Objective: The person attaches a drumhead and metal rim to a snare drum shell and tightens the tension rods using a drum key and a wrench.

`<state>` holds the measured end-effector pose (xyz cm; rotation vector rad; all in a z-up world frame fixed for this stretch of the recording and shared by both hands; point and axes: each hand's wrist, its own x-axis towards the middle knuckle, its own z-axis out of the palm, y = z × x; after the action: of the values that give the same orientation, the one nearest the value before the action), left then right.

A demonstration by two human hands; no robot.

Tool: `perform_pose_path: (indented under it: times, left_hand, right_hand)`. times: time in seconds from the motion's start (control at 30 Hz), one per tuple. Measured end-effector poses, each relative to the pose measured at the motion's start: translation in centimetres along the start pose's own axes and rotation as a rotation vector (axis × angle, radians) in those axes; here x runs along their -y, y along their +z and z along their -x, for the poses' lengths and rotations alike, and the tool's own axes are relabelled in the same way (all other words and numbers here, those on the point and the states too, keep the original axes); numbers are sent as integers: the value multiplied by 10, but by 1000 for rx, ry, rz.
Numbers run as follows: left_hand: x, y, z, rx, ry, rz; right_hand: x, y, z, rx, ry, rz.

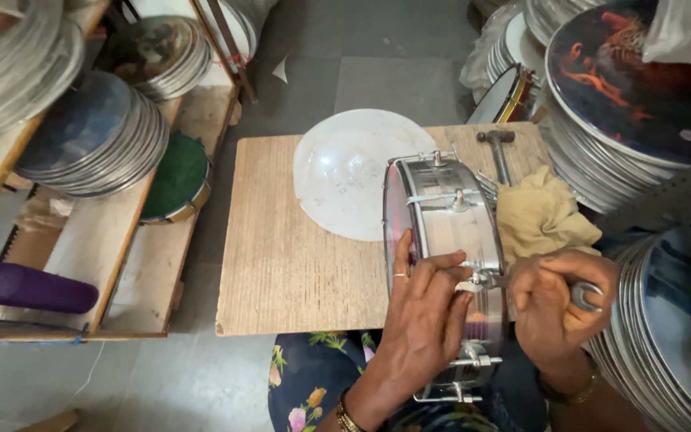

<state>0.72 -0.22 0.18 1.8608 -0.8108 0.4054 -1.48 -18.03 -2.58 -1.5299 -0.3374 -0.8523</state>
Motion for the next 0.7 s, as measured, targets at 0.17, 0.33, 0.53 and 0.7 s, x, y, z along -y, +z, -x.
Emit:
perform_pose_path:
  times: [0.17,0.33,0.53,0.7]
  left_hand:
    - [-2,4,14,-11,14,3]
    - [-7,1,43,-77,49,-15]
    - [-15,-16,43,-245,-82,-121]
    - [-25,-31,31,-36,-484,229]
  right_hand:
    - [-14,-4,22,-50,-61,-44]
    - [-19,-23,64,34,-146,-15]
    - [-31,-25,100,-39,-300,-167]
    - [18,-22,82,349,-343,-157]
